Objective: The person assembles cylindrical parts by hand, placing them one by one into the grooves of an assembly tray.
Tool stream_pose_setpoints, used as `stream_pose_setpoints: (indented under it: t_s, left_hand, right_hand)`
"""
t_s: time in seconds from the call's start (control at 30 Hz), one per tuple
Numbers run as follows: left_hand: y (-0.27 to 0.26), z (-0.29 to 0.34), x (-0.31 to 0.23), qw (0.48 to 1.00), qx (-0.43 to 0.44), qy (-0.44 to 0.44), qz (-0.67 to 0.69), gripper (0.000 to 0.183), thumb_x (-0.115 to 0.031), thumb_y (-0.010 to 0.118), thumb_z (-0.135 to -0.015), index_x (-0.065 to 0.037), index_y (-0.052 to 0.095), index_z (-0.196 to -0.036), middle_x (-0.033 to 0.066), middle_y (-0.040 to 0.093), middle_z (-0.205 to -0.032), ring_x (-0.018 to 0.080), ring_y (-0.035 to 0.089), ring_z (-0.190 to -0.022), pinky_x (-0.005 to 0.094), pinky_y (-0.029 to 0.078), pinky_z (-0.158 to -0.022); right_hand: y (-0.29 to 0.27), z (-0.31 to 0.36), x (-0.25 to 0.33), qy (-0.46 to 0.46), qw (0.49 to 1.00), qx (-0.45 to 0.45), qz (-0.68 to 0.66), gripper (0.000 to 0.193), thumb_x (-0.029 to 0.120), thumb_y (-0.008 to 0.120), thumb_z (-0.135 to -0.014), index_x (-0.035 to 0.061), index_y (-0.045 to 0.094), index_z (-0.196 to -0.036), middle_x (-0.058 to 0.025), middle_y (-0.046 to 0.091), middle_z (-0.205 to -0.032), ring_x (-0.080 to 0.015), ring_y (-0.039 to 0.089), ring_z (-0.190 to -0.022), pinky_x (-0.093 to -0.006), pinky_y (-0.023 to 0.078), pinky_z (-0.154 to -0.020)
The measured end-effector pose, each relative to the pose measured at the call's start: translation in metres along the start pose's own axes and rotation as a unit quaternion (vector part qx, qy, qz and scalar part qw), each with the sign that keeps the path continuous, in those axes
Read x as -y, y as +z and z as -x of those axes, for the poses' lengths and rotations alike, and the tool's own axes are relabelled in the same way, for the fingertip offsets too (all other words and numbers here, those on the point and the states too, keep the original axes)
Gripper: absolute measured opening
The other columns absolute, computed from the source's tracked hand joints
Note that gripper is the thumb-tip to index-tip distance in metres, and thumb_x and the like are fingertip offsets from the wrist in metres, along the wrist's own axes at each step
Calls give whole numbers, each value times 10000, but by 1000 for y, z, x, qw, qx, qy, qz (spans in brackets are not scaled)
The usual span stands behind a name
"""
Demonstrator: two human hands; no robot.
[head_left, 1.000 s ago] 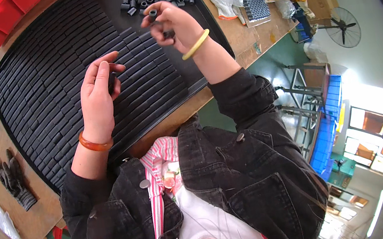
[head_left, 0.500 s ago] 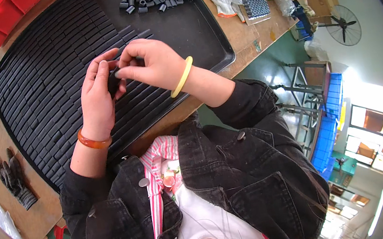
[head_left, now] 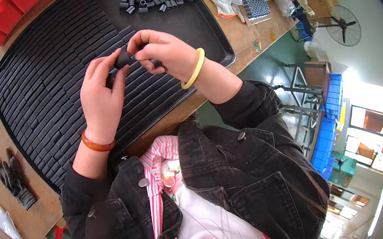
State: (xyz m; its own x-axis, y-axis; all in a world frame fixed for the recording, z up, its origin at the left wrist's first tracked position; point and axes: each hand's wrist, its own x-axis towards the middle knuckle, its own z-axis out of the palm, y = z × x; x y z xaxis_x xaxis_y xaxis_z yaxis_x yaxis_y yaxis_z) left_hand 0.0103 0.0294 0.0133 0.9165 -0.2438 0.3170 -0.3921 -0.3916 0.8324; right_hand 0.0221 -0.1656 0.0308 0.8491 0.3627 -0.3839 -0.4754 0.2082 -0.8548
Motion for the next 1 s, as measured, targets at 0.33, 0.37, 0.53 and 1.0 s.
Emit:
stream_pose_setpoints:
  t_s: [0.33,0.37,0.53,1.0]
  left_hand:
    - [8,5,17,976,14,-143,164,290,-91,725,-852,1,659,-1119,18,619,-951,73,524,-740,210,436,-671]
    - [8,5,16,982,10,-119,147,296,-87,726,-850,2,656,-1123,17,611,-946,69,514,-735,206,431,-667]
    - [6,4,14,977,25,-127,171,273,-56,731,-833,4,663,-1091,8,587,-927,60,488,-719,203,419,-654]
    - [3,2,5,997,9,-29,73,171,-38,714,-833,14,688,-994,28,601,-869,87,513,-697,217,418,-620]
  right_hand:
    - [4,5,-1,-93,974,-72,192,232,175,495,-975,-19,598,-1050,-61,671,-807,-78,511,-486,-231,437,-450]
    - [4,6,-1,-94,974,-73,191,232,175,495,-975,-19,598,-1050,-61,671,-807,-78,511,-486,-231,437,-450]
    - [7,9,-1,-67,969,-67,230,248,243,504,-1006,30,632,-1002,-17,614,-738,-36,447,-491,-177,367,-468]
    - [4,-1,-16,-245,862,-114,429,213,173,537,-960,-7,629,-1025,-38,608,-801,-122,558,-663,-282,458,-612]
